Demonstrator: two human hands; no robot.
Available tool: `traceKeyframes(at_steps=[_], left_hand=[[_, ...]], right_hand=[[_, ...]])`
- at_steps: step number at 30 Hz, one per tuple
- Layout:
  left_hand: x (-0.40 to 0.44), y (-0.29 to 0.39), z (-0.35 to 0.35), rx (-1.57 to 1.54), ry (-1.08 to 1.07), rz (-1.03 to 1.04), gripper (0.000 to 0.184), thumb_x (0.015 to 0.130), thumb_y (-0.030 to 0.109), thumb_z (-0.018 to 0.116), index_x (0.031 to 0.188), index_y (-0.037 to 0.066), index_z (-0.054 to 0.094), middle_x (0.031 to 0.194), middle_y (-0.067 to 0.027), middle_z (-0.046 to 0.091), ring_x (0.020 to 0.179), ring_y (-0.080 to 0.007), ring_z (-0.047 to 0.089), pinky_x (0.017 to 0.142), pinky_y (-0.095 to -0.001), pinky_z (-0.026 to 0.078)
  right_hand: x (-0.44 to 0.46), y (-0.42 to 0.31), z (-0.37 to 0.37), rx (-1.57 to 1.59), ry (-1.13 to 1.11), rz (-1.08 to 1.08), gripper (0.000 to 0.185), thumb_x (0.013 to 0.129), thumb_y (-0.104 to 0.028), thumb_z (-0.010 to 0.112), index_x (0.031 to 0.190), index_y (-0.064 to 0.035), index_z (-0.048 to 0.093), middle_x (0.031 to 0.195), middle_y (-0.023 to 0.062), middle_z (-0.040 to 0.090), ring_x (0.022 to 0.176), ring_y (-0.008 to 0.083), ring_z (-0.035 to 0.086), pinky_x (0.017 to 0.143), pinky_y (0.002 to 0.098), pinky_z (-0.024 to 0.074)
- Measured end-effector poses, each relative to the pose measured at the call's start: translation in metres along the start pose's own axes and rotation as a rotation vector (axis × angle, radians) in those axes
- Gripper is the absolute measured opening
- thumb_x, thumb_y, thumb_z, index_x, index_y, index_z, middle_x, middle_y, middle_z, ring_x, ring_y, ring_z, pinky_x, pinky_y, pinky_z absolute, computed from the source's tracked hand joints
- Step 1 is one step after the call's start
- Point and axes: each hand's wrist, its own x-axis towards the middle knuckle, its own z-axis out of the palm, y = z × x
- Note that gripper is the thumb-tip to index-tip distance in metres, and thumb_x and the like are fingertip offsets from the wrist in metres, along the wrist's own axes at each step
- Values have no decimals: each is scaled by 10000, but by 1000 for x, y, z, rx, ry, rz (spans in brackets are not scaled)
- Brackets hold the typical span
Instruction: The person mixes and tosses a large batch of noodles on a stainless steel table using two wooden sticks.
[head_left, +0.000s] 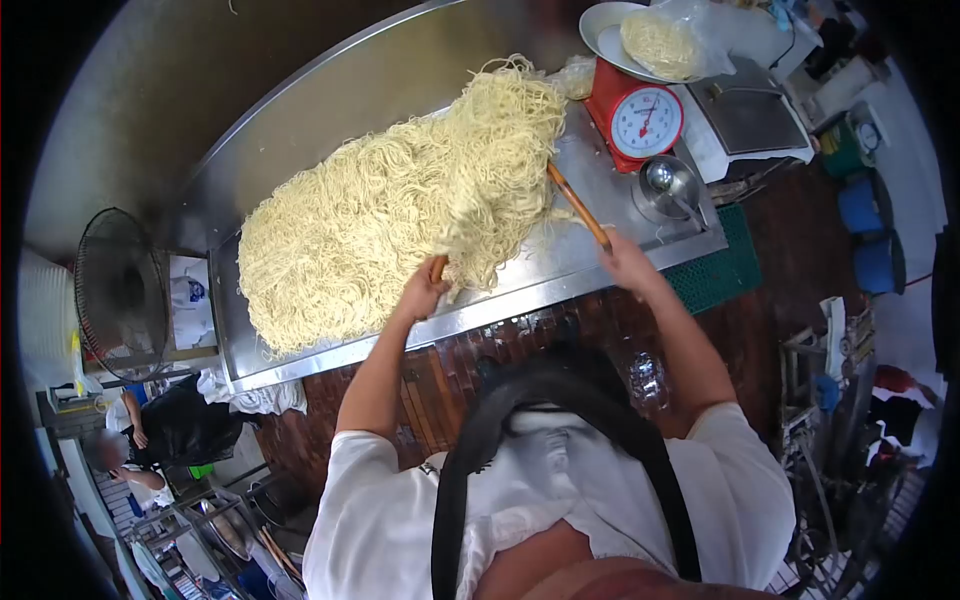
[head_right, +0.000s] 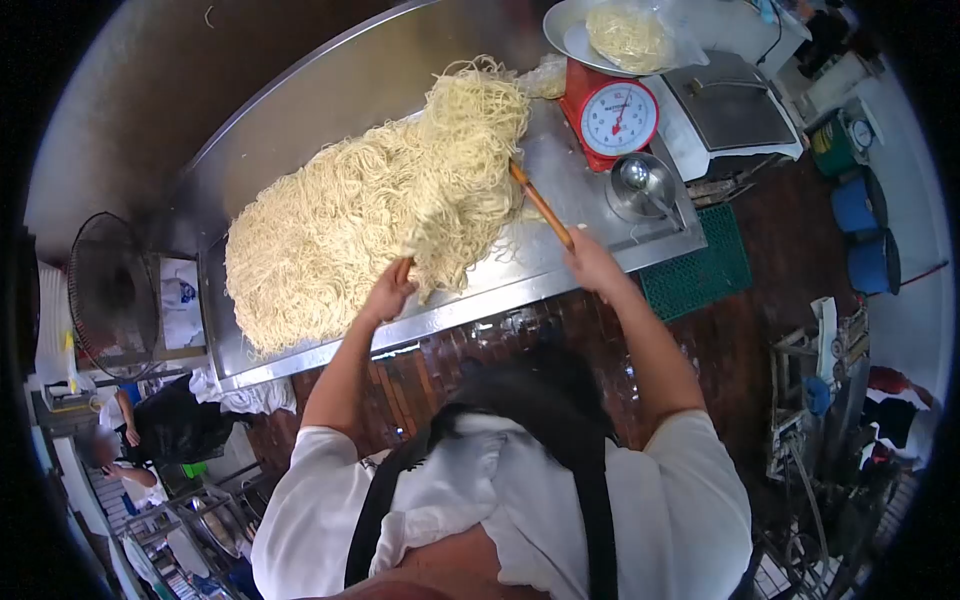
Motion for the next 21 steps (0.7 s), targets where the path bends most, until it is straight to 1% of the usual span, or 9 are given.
traceKeyframes(at_steps=[3, 4, 6, 7, 10, 15, 17, 19, 21], left_hand=[[1, 11, 37, 51, -70, -137, 644, 862, 124, 673, 1445, -32, 449, 1478, -256, 497, 1421, -312, 444, 1166, -362, 350], [18, 7, 58, 253, 91, 16, 644, 863, 163, 680, 1440, -20, 457, 1322, -240, 610, 1165, -323, 640, 983, -375, 508], [36, 90, 34, -133, -67, -260, 639, 863, 174, 687, 1431, -13, 464, 1060, -190, 675, 726, -265, 671, 642, -371, 546], [31, 112, 19, -216, -12, -203, 648, 860, 178, 700, 1431, -9, 458, 845, -120, 636, 480, -178, 514, 434, -346, 425], [2, 141, -22, -441, -13, -229, 594, 904, 81, 661, 1455, 55, 439, 662, -14, 529, 415, -106, 429, 392, -284, 373], [-79, 48, -111, 14, -55, -364, 630, 903, 98, 680, 1486, 73, 442, 763, -26, 572, 458, -99, 436, 414, -283, 348], [-143, 99, -149, 135, -173, -620, 600, 893, 132, 690, 1444, 29, 479, 852, -40, 606, 658, -143, 577, 593, -296, 492], [-195, 75, -167, 316, -187, -429, 628, 861, 132, 710, 1437, 18, 486, 1059, -136, 676, 970, -253, 668, 884, -359, 519], [-182, 122, -142, 316, -181, -586, 645, 839, 125, 719, 1431, 13, 490, 1244, -233, 656, 1228, -351, 601, 1066, -400, 431]], right_hand=[[7, 80, 103, -103, 179, -91, 308, 954, -222, 564, 1195, -36, 515, 817, 189, 625, 717, 363, 644, 661, 442, 522], [11, 41, 99, 36, 70, 40, 304, 962, -237, 568, 1191, -42, 523, 793, 144, 605, 666, 294, 623, 610, 418, 509], [4, -30, 61, 197, 9, 105, 290, 971, -245, 583, 1187, -55, 541, 766, 70, 568, 595, 179, 572, 527, 367, 474], [6, -47, 39, 214, 77, 23, 280, 972, -237, 593, 1186, -62, 551, 763, 42, 551, 576, 132, 540, 495, 341, 453], [-24, -96, -36, 93, 101, -163, 321, 943, -202, 630, 1206, -32, 561, 798, 108, 603, 681, 221, 596, 636, 370, 493], [-64, -10, -81, -73, 89, -158, 416, 888, -177, 676, 1257, -21, 563, 970, 210, 657, 899, 347, 649, 813, 421, 499], [-128, -29, -109, -140, -4, 126, 362, 916, -88, 605, 1272, -32, 570, 1028, 161, 648, 935, 236, 639, 831, 345, 494], [-159, -15, -125, -301, -181, 333, 388, 898, -101, 615, 1276, -25, 570, 1093, 198, 646, 996, 284, 643, 897, 368, 491], [-138, 20, -86, -278, -146, 137, 415, 885, -120, 624, 1284, -24, 561, 1112, 231, 649, 1043, 375, 627, 925, 429, 483]])
